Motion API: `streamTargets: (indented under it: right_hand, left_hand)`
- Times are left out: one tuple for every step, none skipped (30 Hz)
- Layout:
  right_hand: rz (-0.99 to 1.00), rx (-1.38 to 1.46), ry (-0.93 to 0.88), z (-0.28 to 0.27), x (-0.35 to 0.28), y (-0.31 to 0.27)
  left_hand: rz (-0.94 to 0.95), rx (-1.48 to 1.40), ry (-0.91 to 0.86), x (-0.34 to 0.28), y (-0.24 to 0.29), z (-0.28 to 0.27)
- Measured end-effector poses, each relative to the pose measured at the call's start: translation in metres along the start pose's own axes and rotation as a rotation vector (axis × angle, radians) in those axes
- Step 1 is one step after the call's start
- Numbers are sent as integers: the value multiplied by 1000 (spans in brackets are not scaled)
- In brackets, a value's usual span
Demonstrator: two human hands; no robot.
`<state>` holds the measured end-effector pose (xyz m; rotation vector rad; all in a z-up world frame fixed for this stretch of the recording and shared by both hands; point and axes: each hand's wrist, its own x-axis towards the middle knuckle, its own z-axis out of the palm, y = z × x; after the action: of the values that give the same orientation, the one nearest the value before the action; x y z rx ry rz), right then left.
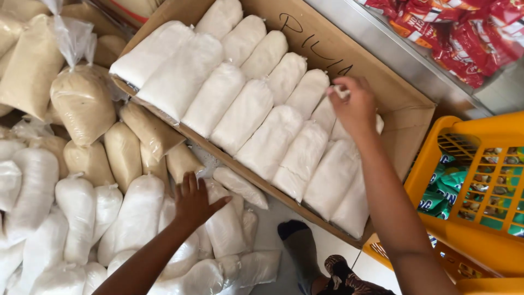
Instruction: Organizing small plastic bags containing white powder (sugar) into a cardboard box.
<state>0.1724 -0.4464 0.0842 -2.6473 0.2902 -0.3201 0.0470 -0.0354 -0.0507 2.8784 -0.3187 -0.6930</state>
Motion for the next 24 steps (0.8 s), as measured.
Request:
streamTargets:
  right_hand:
    - [-88,148,-28,0,-4,-24]
    - [-176,296,-57,0,-9,-48]
    - [-179,303,-60,0,-21,-66]
    - [-324,356,-119,0,-33,-83]
    - [-463,409,-174,0,-46,-101]
    - [-461,419,-172,2,-58,-108]
    - [-513,406,-264,4,-69,-117]
    - [-565,391,-354,6,-81,-127]
    - [-586,412,-362,10,-88,-129]
    - [-674,369,-406,15,-96,-132]
    - [-773,321,-460,19,-103,-135]
    - [-804,338,-478,25,-116,-136]
    - [-785,438,-499,28,-122,-135]
    - [-763,538,-523,32,-127,-133]
    - [-788,537,-535,27,-131,-141]
    - [-779,595,-630,23,-135,-148]
    - [-754,647,-719,17,-141,-153]
    - [-765,642,-725,14,-141,-159]
    - [-787,604,-783,11,-143,-165]
    - [-808,565,-841,7,-146,-171]
    - [-811,562,-839,15,-150,-167]
    - [-776,802,-792,22,-153,-162]
    - [-721,1031,-732,26,-159,-153]
    - [-712,1020,-725,13,-147,-165]
  left_hand:
    - [-2,79,64,4,2,16]
    - [-5,158,128,9,5,32]
    - [-13,162,128,4,2,38]
    - [19,36,112,0,0,44]
    - [54,-86,95,-4,-5,50]
    - [50,-77,94,-10,-3,52]
    - [123,-197,195,-16,-3,55]
    - [195,-316,297,-24,-4,57]
    - [168,-305,308,-29,0,43]
    - [185,-436,268,-35,2,29]
    - [192,-580,234,-44,8,19]
    - [155,-582,253,-55,7,6]
    - [151,-690,256,-60,11,-7]
    - [151,-798,264,-65,15,-20]
    - [134,-806,286,-74,14,-34]
    - [295,-701,375,-82,14,-48]
    - [464,-587,449,-89,13,-62]
    - [457,-592,460,-94,15,-80]
    - [567,-511,507,-101,17,-98]
    - [675,-427,552,-108,18,-115]
    - [676,-427,556,-110,23,-137]
    - [813,-317,723,-111,29,-159]
    - [960,-211,881,-113,38,-180]
    - [973,-222,881,-118,40,-199]
